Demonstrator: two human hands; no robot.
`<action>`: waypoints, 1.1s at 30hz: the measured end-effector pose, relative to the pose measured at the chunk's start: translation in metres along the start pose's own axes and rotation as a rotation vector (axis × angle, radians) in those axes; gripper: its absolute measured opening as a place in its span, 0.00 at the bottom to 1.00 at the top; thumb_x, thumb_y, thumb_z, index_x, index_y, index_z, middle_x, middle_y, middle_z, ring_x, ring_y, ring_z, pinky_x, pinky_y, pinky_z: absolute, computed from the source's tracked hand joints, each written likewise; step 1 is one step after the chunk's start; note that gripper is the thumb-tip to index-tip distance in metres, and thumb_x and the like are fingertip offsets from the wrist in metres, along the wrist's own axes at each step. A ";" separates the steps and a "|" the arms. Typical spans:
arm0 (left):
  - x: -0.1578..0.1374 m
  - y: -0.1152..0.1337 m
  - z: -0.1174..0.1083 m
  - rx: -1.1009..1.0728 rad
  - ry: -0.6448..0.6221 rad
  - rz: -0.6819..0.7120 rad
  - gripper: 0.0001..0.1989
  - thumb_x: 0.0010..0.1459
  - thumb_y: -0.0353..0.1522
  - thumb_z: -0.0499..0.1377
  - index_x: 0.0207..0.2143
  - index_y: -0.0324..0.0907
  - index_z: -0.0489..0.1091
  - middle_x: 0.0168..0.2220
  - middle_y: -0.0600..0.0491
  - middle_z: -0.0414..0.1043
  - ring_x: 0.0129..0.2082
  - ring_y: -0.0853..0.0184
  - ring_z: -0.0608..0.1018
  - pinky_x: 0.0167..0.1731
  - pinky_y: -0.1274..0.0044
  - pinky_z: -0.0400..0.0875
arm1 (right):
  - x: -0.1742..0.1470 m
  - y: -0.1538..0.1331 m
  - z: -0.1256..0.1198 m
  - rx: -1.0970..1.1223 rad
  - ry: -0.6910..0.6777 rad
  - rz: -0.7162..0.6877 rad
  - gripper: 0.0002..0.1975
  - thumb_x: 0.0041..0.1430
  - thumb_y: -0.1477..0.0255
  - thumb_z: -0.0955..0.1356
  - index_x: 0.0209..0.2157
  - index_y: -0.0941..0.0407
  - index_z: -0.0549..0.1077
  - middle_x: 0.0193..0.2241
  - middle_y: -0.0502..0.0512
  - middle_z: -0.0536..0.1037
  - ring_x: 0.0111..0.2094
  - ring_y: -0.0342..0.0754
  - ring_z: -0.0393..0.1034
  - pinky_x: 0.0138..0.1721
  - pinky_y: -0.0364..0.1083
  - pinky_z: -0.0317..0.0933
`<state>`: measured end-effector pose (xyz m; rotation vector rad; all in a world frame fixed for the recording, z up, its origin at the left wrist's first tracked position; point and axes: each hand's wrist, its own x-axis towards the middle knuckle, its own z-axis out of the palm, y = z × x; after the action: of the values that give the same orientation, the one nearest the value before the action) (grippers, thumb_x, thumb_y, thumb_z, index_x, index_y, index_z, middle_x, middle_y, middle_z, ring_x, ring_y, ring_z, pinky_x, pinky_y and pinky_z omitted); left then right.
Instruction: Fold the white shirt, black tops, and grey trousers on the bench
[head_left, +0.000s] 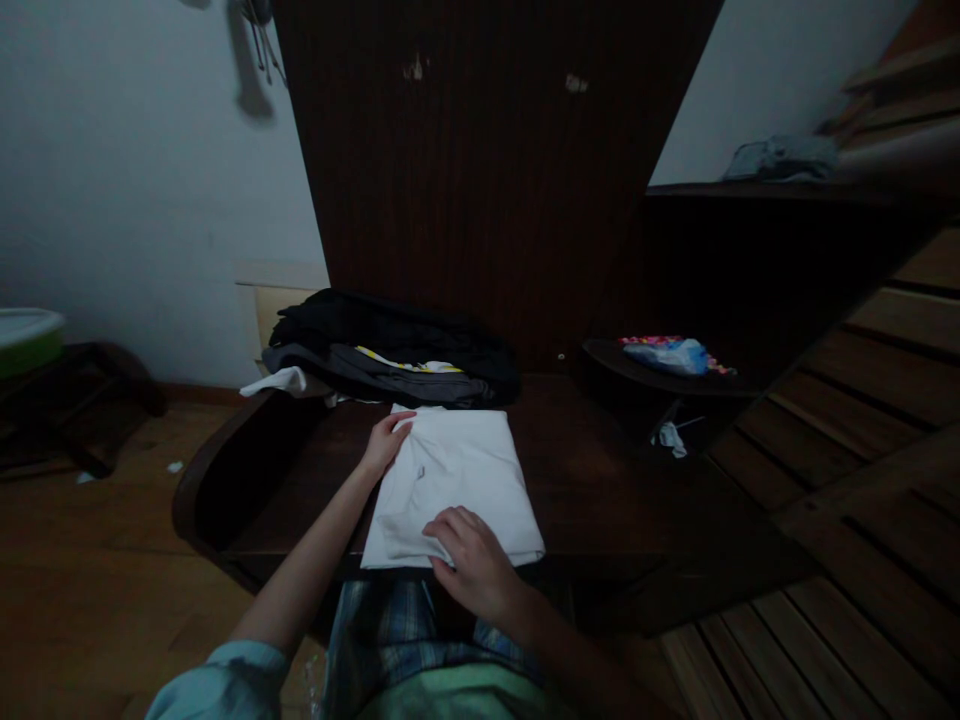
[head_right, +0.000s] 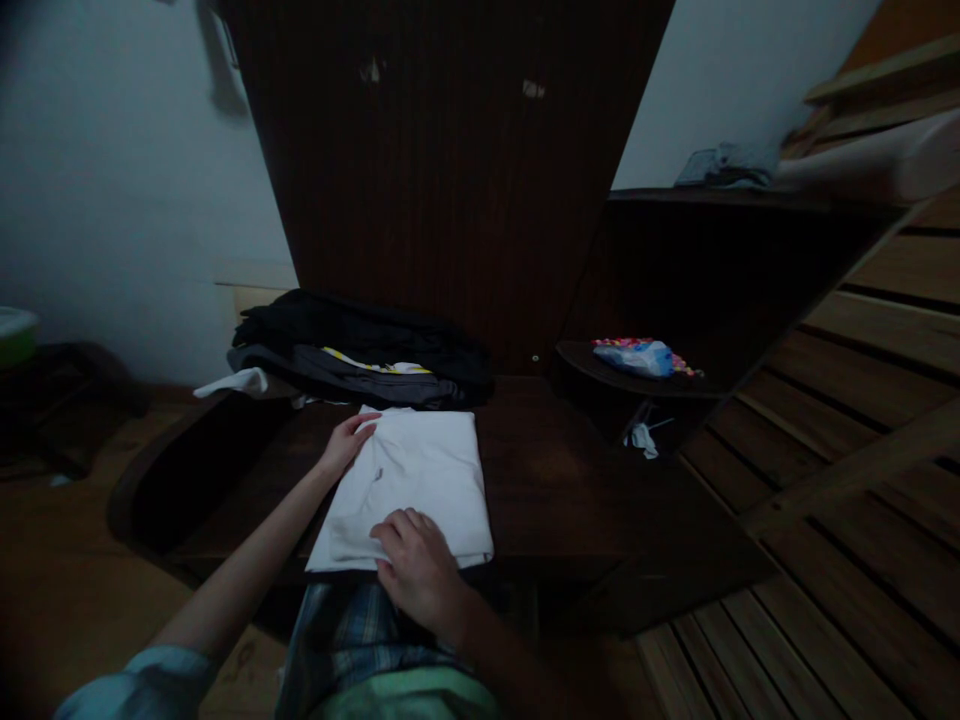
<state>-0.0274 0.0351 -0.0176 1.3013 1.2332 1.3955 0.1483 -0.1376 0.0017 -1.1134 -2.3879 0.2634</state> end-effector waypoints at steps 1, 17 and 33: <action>0.001 -0.001 0.000 0.009 0.008 0.015 0.16 0.39 0.35 0.59 0.34 0.38 0.73 0.36 0.49 0.73 0.39 0.62 0.73 0.41 0.73 0.64 | -0.003 0.003 -0.003 -0.017 0.006 -0.001 0.11 0.50 0.77 0.65 0.38 0.55 0.66 0.35 0.53 0.69 0.38 0.48 0.61 0.39 0.46 0.57; 0.010 -0.010 -0.002 0.067 0.134 0.062 0.18 0.42 0.32 0.59 0.40 0.38 0.67 0.33 0.51 0.71 0.36 0.67 0.73 0.40 0.74 0.66 | 0.011 0.017 -0.030 0.256 -0.071 -0.065 0.08 0.56 0.68 0.63 0.31 0.56 0.71 0.26 0.51 0.73 0.30 0.42 0.66 0.33 0.39 0.59; -0.013 0.016 0.005 0.750 0.191 0.138 0.13 0.49 0.33 0.55 0.38 0.37 0.67 0.28 0.49 0.71 0.30 0.64 0.74 0.31 0.76 0.65 | 0.097 0.158 -0.047 0.137 0.193 0.855 0.21 0.41 0.68 0.70 0.40 0.61 0.68 0.38 0.62 0.72 0.40 0.52 0.67 0.39 0.46 0.59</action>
<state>-0.0205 0.0206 -0.0046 1.8019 1.9407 1.2047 0.2245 0.0375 0.0178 -1.9284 -1.5801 0.5560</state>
